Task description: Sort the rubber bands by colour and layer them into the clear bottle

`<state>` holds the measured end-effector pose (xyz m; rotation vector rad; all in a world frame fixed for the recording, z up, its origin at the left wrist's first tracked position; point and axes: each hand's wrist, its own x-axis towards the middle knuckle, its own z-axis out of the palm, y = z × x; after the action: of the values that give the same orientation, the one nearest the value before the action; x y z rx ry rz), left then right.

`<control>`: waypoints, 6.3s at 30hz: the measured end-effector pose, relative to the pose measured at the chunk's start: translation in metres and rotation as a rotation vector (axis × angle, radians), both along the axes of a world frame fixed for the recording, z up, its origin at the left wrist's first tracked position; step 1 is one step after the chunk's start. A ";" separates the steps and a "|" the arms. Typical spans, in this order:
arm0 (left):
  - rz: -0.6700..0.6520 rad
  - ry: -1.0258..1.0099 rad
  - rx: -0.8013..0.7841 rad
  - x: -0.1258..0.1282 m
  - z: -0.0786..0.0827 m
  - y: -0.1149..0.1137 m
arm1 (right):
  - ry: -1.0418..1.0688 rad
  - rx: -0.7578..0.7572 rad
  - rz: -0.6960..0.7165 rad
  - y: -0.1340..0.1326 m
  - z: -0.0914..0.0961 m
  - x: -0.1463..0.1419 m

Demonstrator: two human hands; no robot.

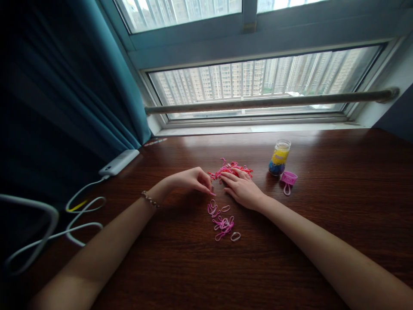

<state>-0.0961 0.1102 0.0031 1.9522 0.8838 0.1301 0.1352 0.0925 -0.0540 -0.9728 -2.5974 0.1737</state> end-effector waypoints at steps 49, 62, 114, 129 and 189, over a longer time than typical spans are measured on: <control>0.241 -0.206 0.029 0.005 -0.007 -0.005 | 0.601 -0.168 -0.048 0.007 0.014 0.010; 0.209 -0.074 0.191 0.012 -0.009 -0.006 | 0.279 0.043 -0.026 0.018 -0.006 0.014; 0.385 -0.104 0.300 -0.011 -0.018 0.014 | 0.814 -0.206 -0.201 0.014 -0.002 0.012; 0.396 -0.163 0.182 -0.004 -0.003 0.005 | 0.451 -1.009 0.298 -0.012 0.036 0.004; 0.379 0.210 0.985 0.009 -0.032 0.003 | 0.766 -0.234 -0.506 0.014 0.010 0.017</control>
<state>-0.0869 0.1129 -0.0291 2.6899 1.5105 0.7014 0.1517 0.1068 -0.0444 -1.2906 -1.6154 0.5903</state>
